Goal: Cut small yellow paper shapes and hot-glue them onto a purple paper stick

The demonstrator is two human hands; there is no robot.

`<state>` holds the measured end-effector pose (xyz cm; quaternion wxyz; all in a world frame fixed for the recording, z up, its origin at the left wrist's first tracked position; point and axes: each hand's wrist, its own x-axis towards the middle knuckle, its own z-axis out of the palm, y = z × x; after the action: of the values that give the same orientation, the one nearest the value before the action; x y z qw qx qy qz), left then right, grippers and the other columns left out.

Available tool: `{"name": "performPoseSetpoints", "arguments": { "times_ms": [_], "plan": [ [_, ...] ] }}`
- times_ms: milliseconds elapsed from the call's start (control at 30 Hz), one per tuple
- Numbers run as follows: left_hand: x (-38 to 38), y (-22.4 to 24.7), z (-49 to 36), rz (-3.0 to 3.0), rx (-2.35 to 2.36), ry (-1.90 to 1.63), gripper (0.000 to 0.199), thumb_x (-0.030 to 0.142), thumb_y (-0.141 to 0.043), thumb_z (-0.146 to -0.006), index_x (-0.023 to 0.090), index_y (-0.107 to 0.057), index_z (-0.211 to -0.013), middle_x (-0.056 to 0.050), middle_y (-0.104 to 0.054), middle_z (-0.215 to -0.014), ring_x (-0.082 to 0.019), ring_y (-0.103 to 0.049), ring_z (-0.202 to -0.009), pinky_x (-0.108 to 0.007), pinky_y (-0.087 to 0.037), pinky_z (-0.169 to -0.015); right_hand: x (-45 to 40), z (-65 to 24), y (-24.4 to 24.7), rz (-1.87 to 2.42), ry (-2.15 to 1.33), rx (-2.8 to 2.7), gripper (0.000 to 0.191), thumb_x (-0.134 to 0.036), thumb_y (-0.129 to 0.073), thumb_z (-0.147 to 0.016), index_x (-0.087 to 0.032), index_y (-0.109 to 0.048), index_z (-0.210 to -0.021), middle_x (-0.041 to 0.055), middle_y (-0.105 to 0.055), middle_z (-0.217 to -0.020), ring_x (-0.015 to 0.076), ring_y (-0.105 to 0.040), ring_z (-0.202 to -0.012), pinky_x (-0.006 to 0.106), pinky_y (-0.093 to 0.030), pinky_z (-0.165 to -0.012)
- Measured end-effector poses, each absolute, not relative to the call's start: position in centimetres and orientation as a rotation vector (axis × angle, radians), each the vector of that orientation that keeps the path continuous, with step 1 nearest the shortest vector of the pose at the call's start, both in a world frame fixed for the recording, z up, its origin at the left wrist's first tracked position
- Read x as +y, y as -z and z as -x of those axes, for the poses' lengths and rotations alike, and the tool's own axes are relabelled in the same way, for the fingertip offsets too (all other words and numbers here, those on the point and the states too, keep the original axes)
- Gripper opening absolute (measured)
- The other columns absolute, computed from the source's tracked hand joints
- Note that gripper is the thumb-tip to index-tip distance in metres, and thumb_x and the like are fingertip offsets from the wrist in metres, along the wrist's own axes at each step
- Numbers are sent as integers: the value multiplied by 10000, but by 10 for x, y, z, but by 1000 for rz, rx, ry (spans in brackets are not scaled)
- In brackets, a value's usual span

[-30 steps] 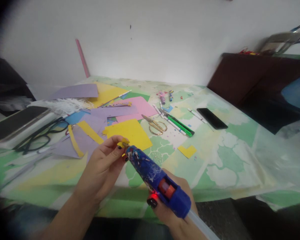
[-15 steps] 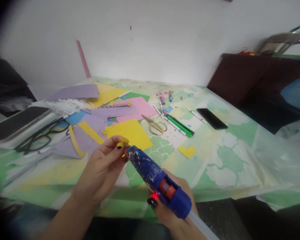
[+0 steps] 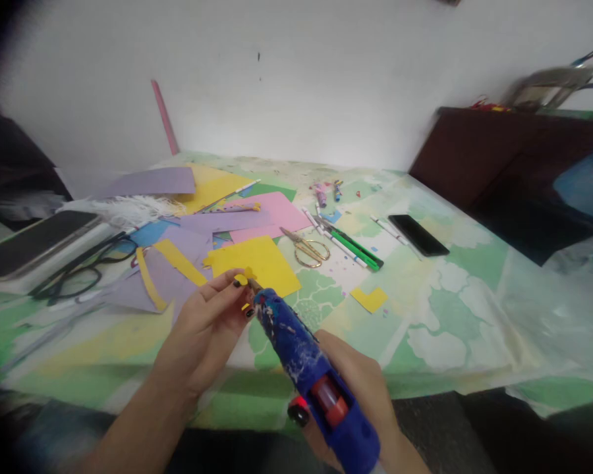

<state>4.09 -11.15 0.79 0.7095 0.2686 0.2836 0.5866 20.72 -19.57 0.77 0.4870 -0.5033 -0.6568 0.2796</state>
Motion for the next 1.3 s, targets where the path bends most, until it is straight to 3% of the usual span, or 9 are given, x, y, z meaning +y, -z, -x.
{"name": "performPoseSetpoints", "arguments": {
  "times_ms": [100,200,400,600,767,900,1000,1167,1300],
  "plan": [
    [-110,-5,-41,-609,665,-1302,149,154,-748,-699,119,-691,-831,-21,-612,-746,-86,-538,-652,-194,-436,-595,-194,-220,-10,1101,-398,-1897,271,-173,-604,-774,-229,-601,-1039,50,-627,-838,205,-610,-706,294,-508,-590],
    [-108,-3,-40,-610,696,-1302,136,168,-754,-692,115,-695,-802,-16,-621,-729,-75,-533,-629,-183,-422,-570,-191,-237,-9,1120,11,-2069,394,-178,-583,-777,-184,-516,-1164,114,-601,-1004,247,-619,-858,323,-525,-650],
    [-107,-3,-36,-602,713,-1312,133,169,-759,-673,119,-695,-779,-9,-624,-709,-72,-542,-621,-180,-423,-575,-185,-291,1,1649,589,-1934,284,-276,-467,-847,-172,-527,-1105,147,-602,-1015,269,-620,-763,336,-463,-507],
    [-108,-5,-33,-643,674,-1298,121,193,-738,-700,124,-694,-789,-13,-617,-718,-86,-552,-644,-191,-433,-592,-179,-368,21,2178,745,-1776,310,-468,-546,-842,-205,-574,-1003,145,-634,-944,278,-632,-688,351,-424,-443],
    [-109,-6,-33,-645,677,-1323,164,203,-774,-671,132,-714,-806,-14,-633,-719,-84,-568,-639,-185,-448,-599,-165,-401,37,2136,664,-1785,261,-421,-567,-848,-190,-617,-959,175,-643,-865,312,-655,-769,416,-501,-602],
    [-112,-6,-35,-695,702,-1357,148,216,-780,-681,146,-733,-803,-8,-649,-724,-71,-573,-634,-165,-455,-598,-157,-349,25,2057,752,-1660,228,-299,-546,-854,-187,-611,-1042,212,-653,-1044,406,-621,-933,526,-477,-670],
    [-117,-7,-39,-739,734,-1386,134,225,-790,-681,160,-748,-790,2,-658,-706,-60,-570,-620,-144,-456,-589,-160,-274,8,1567,459,-1765,233,-250,-577,-850,-197,-567,-1076,150,-636,-1094,329,-598,-1031,519,-474,-856],
    [-128,-7,-45,-796,826,-1390,109,222,-807,-669,190,-763,-764,10,-697,-707,-57,-595,-637,-119,-478,-611,-160,-179,-2,1121,-300,-1614,427,-264,-733,-765,-220,-479,-1106,90,-562,-1130,224,-549,-1112,399,-470,-955],
    [-133,-5,-44,-835,843,-1409,88,231,-801,-684,214,-769,-763,13,-721,-747,-69,-627,-690,-113,-497,-633,-153,-158,1,968,-474,-1423,397,-230,-760,-743,-232,-481,-1025,63,-532,-1092,210,-540,-1088,404,-471,-945]
  ]
}}
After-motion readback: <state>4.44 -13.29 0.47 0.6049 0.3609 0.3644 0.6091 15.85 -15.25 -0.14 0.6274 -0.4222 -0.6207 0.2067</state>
